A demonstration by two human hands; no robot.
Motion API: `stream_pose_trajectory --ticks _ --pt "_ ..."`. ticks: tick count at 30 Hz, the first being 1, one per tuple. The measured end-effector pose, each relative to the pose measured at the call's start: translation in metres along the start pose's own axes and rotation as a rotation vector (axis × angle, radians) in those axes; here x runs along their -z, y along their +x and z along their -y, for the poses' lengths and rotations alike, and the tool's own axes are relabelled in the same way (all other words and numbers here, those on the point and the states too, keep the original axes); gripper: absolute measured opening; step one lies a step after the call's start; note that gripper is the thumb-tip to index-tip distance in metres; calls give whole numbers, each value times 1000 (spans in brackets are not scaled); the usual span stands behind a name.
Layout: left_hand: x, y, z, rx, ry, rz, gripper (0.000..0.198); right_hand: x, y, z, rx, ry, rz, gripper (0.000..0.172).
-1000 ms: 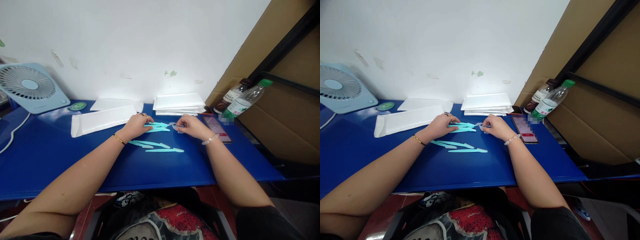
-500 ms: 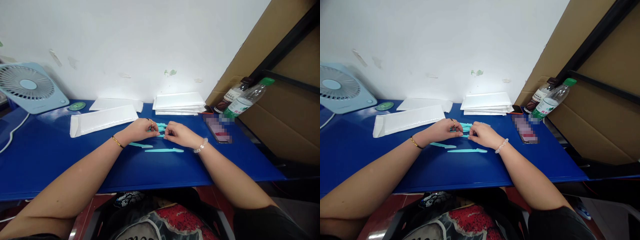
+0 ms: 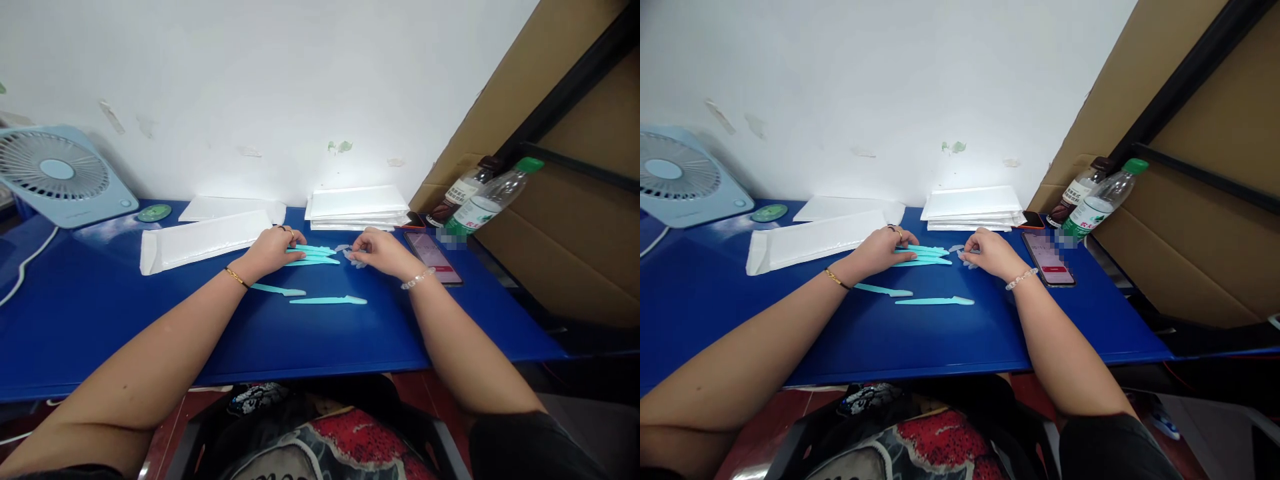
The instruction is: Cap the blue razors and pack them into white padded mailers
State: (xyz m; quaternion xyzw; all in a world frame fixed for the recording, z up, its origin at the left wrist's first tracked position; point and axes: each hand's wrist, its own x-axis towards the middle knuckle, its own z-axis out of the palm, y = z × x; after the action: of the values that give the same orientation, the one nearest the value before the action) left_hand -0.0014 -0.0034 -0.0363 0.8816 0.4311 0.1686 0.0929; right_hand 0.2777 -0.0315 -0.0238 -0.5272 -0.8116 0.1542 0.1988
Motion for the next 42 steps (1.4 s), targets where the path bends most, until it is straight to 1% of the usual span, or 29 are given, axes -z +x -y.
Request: stream_pose_trajectory --ticks 1,2,4,6,8,10,14,19,24,27,29,31,33,35,37,40,41,42 --pt "1 0 -1 -6 -7 -15 29 2 -3 5 42 29 26 20" --pt "1 -1 -3 -13 -16 -20 30 4 -6 11 98 62 81 22" --pt "3 -2 -10 -39 -38 4 28 7 -12 23 212 92 267 26" --pt "6 -4 -18 -83 -65 51 29 6 -17 32 267 59 433 26" --pt "8 -6 -28 -129 -99 109 31 5 -19 37 268 17 513 20" --pt "9 -9 -36 -158 -153 181 33 3 -19 37 261 3 529 15" --pt "6 -12 -49 -196 -227 304 33 5 -18 34 233 22 477 12" --pt "0 -13 -52 -194 -256 376 24 7 -17 36 173 -5 453 12" --pt "-4 -14 -57 -167 -235 358 18 4 -16 35 175 -7 416 10" --pt "-3 -13 -59 -173 -198 345 14 6 -16 32 123 104 434 15" --pt "0 -12 -56 -162 -183 311 14 8 -15 28 99 205 429 19" --pt "4 -10 -49 -133 -149 244 16 11 -12 21 85 292 367 22" --pt "9 -7 -39 -79 -97 172 18 11 -9 10 49 329 248 24" --pt "12 -5 -29 -9 -41 136 20 9 -5 -2 4 308 106 25" --pt "17 -4 -20 50 -4 126 22 6 -1 -13 -21 259 0 24" --pt "28 -9 -14 96 17 116 30 2 4 -21 -7 185 -41 22" --pt "32 -11 -13 110 28 132 34 2 4 -20 9 163 -52 20" --pt "37 -15 -14 126 47 172 36 2 4 -18 27 145 -70 18"
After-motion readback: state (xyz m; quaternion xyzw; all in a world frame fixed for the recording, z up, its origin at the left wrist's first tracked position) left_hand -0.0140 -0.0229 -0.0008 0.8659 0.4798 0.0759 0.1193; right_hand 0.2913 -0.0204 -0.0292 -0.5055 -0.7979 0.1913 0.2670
